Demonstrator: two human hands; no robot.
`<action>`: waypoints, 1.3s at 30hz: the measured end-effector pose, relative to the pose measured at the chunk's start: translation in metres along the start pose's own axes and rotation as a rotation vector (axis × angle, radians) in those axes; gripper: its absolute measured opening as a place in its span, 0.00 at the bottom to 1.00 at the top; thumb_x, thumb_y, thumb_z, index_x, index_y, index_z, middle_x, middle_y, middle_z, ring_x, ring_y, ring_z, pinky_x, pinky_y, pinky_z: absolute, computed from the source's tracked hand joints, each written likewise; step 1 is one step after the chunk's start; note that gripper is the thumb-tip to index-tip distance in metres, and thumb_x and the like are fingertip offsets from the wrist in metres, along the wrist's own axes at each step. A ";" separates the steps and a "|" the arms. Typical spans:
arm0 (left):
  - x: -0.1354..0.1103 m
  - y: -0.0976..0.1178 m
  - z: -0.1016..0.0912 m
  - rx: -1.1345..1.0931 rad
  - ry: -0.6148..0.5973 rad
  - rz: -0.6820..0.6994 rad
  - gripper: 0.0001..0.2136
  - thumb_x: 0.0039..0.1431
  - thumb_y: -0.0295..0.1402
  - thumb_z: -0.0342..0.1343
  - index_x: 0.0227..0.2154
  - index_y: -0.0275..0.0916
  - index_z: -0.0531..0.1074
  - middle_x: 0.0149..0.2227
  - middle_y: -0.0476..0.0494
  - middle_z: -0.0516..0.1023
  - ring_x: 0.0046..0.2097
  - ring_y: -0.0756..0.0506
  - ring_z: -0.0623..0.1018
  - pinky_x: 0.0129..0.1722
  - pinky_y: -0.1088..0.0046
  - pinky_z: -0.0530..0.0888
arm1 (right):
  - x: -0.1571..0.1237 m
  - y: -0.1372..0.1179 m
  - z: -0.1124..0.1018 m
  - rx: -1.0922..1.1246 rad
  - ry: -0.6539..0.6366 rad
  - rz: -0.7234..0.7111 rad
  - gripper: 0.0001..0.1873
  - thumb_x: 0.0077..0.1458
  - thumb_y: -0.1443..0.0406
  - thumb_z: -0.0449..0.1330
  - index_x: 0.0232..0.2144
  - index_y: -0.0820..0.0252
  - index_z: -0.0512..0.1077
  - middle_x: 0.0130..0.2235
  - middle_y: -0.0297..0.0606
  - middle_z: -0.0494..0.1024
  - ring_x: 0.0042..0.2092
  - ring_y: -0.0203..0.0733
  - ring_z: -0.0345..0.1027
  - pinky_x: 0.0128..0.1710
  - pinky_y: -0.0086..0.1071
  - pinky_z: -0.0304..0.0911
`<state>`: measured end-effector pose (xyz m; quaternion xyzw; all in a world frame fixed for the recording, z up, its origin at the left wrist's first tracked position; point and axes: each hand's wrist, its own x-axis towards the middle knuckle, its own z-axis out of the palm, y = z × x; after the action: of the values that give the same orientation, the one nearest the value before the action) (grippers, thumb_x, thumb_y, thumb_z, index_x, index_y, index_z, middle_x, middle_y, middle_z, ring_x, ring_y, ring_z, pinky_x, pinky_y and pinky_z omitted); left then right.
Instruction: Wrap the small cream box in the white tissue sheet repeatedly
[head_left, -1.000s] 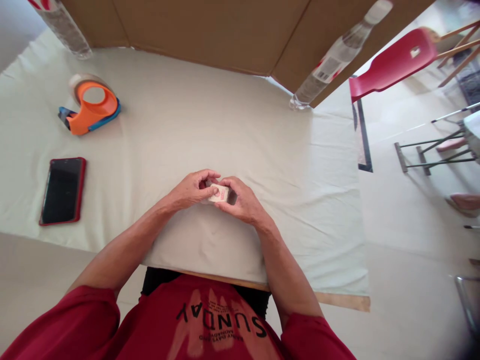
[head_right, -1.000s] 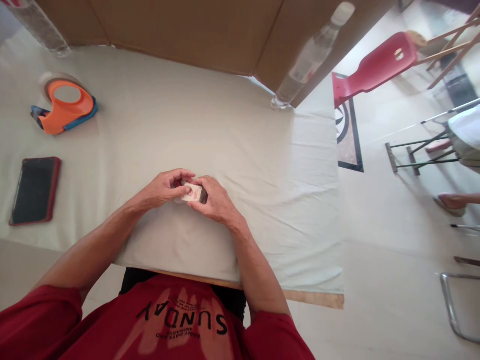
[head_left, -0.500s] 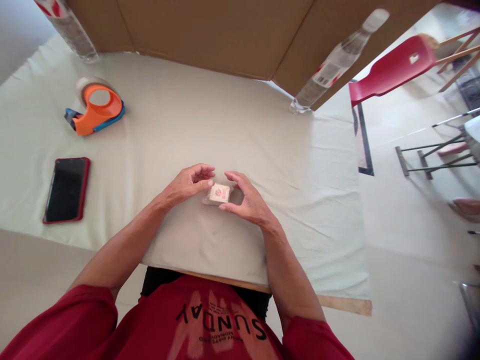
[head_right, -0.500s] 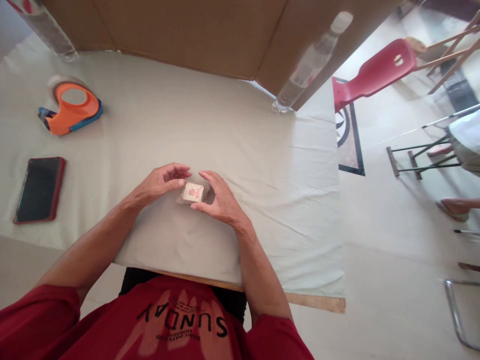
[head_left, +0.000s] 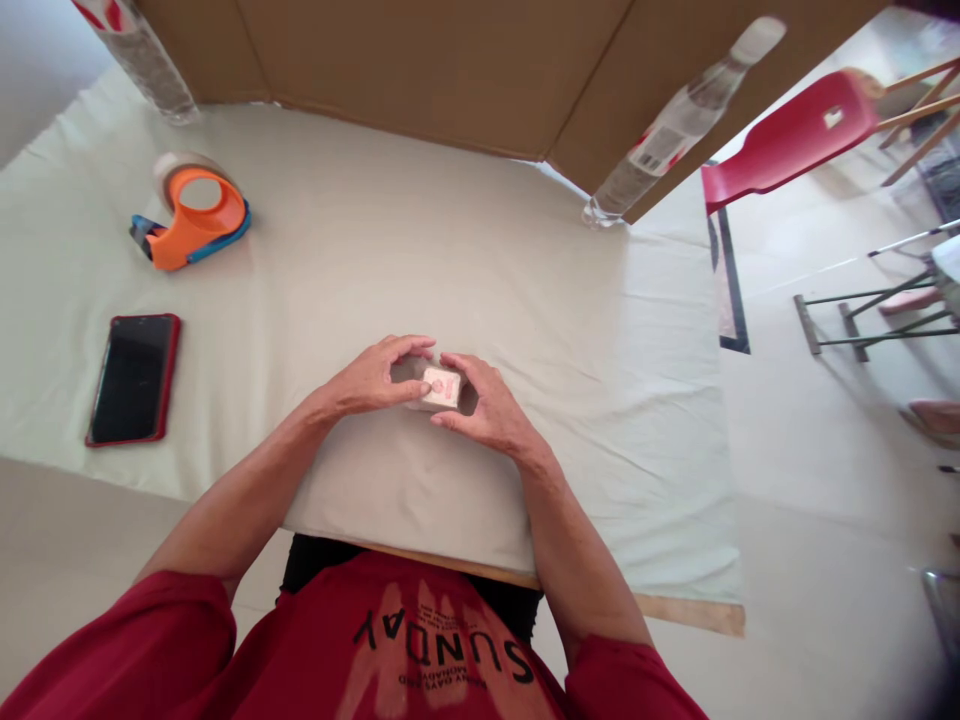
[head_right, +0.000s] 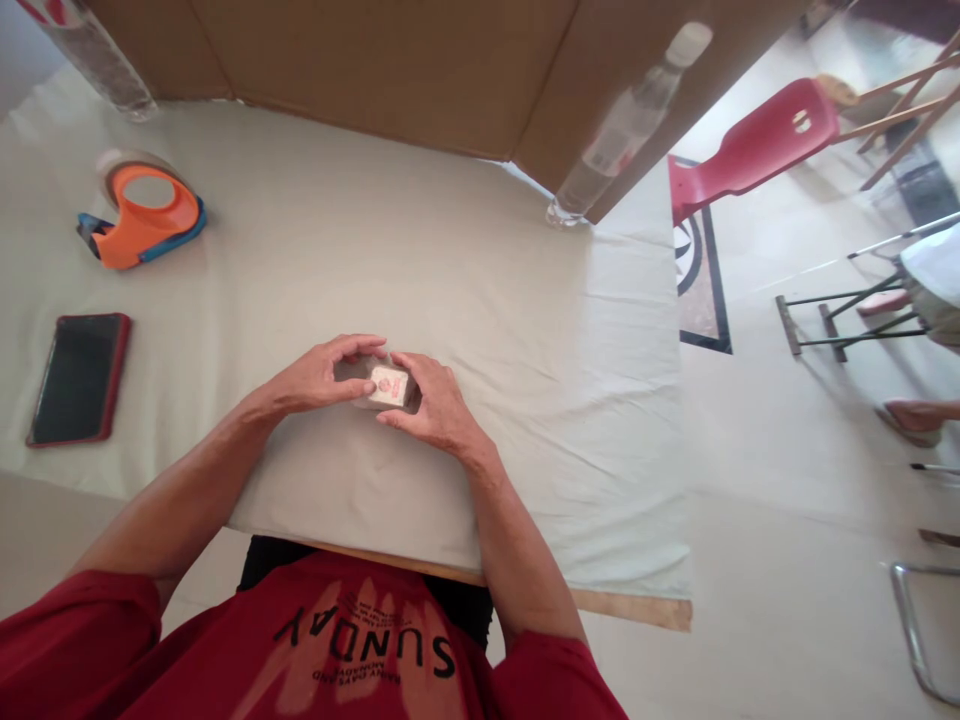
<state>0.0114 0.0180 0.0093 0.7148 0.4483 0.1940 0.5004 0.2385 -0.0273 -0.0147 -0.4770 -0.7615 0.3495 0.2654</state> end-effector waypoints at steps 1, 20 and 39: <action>0.000 0.000 0.001 0.014 -0.008 -0.003 0.32 0.52 0.43 0.61 0.60 0.42 0.67 0.57 0.37 0.74 0.57 0.37 0.72 0.53 0.61 0.72 | 0.001 0.000 0.003 -0.013 0.012 -0.004 0.35 0.50 0.51 0.68 0.58 0.52 0.64 0.57 0.46 0.73 0.57 0.56 0.67 0.57 0.52 0.59; 0.004 -0.003 0.013 -0.191 0.044 0.016 0.35 0.50 0.43 0.65 0.61 0.38 0.64 0.46 0.40 0.75 0.40 0.48 0.74 0.41 0.70 0.73 | 0.000 -0.010 0.000 -0.025 0.171 -0.107 0.32 0.54 0.53 0.64 0.59 0.51 0.64 0.62 0.46 0.68 0.65 0.55 0.59 0.64 0.55 0.55; -0.001 -0.002 0.017 0.028 0.064 0.311 0.31 0.53 0.35 0.61 0.61 0.39 0.64 0.53 0.37 0.75 0.52 0.42 0.76 0.54 0.65 0.72 | -0.001 -0.022 -0.004 0.045 0.303 -0.082 0.05 0.59 0.62 0.61 0.32 0.51 0.77 0.44 0.38 0.82 0.48 0.47 0.74 0.52 0.46 0.66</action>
<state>0.0222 0.0087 0.0002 0.7760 0.3505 0.2854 0.4399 0.2301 -0.0341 0.0053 -0.4867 -0.7235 0.2792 0.4021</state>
